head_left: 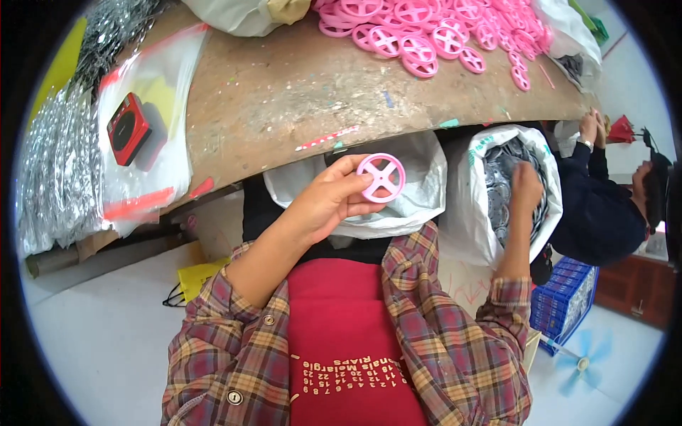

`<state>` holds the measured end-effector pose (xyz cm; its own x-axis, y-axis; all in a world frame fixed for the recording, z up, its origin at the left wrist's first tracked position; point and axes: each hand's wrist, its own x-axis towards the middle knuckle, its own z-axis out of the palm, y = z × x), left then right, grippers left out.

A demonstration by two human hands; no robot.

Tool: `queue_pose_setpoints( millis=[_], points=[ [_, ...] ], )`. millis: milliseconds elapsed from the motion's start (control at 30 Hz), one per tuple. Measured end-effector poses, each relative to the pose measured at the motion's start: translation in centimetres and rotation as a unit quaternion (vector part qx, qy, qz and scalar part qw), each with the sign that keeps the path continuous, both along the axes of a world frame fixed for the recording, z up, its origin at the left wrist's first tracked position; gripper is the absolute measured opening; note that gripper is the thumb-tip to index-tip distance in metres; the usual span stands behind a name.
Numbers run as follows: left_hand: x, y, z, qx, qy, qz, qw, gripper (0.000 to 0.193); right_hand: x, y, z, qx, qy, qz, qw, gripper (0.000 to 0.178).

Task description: Assembling small pink plastic wheel-like parts with silver circular components at a workbench.

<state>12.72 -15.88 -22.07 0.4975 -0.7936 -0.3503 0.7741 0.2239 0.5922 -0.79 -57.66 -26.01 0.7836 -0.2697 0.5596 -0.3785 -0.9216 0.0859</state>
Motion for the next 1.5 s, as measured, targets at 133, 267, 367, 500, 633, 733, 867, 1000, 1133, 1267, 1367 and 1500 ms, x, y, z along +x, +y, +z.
queue_pose_setpoints(
  millis=[133, 267, 367, 500, 633, 733, 867, 1000, 1133, 1267, 1367, 1500],
  points=[
    [-0.2, -1.3, -0.1, 0.019, -0.025, -0.004, 0.999, 0.043, 1.1, 9.6, 5.9, 0.477, -0.16, 0.014, 0.864, 0.015],
    [-0.9, -1.8, 0.6, 0.049, -0.034, -0.003, 0.998, 0.044, 4.1, 21.4, 6.5, 0.497, -0.071, 0.165, 0.849, 0.01],
    [-1.1, -1.5, 0.5, 0.077, -0.078, 0.01, 0.994, 0.041, 5.0, 23.7, 5.9, 0.429, -0.039, 0.236, 0.871, 0.012],
    [-0.9, -0.2, -0.2, 0.072, -0.193, 0.029, 0.978, 0.035, 5.6, 24.4, 6.4, 0.645, 0.064, 0.206, 0.733, 0.017],
    [-0.6, -0.1, -1.0, 0.095, -0.245, 0.01, 0.965, 0.035, 5.8, 24.2, 4.8, 0.65, 0.089, 0.255, 0.71, 0.018],
    [-0.7, -0.2, -1.1, 0.089, -0.243, 0.024, 0.966, 0.035, 5.9, 24.7, 4.4, 0.663, 0.054, 0.241, 0.706, 0.02],
    [-1.3, 0.2, -0.8, 0.131, -0.257, 0.007, 0.957, 0.037, 5.3, 24.6, 3.5, 0.781, 0.009, 0.219, 0.585, 0.026],
    [-1.7, 0.4, -2.3, 0.19, -0.305, -0.029, 0.933, 0.041, 4.5, 24.2, 2.6, 0.723, 0.097, 0.25, 0.637, 0.038],
    [-0.6, 1.4, -0.8, 0.338, -0.606, -0.147, 0.705, 0.052, 3.8, 20.7, 3.4, 0.53, 0.127, 0.258, 0.798, 0.044],
    [3.2, 0.1, 2.3, 0.293, -0.648, -0.07, 0.699, 0.026, 1.5, 8.7, 4.3, 0.446, 0.047, -0.019, 0.893, 0.033],
    [8.1, -3.8, 3.3, 0.315, -0.729, 0.105, 0.598, 0.023, -2.4, 0.4, 0.5, 0.168, 0.124, -0.087, 0.974, 0.05],
    [15.3, -8.6, 1.5, 0.314, -0.781, 0.219, 0.494, 0.019, -2.4, 1.8, -0.7, 0.22, 0.207, -0.048, 0.952, 0.041]
  ],
)
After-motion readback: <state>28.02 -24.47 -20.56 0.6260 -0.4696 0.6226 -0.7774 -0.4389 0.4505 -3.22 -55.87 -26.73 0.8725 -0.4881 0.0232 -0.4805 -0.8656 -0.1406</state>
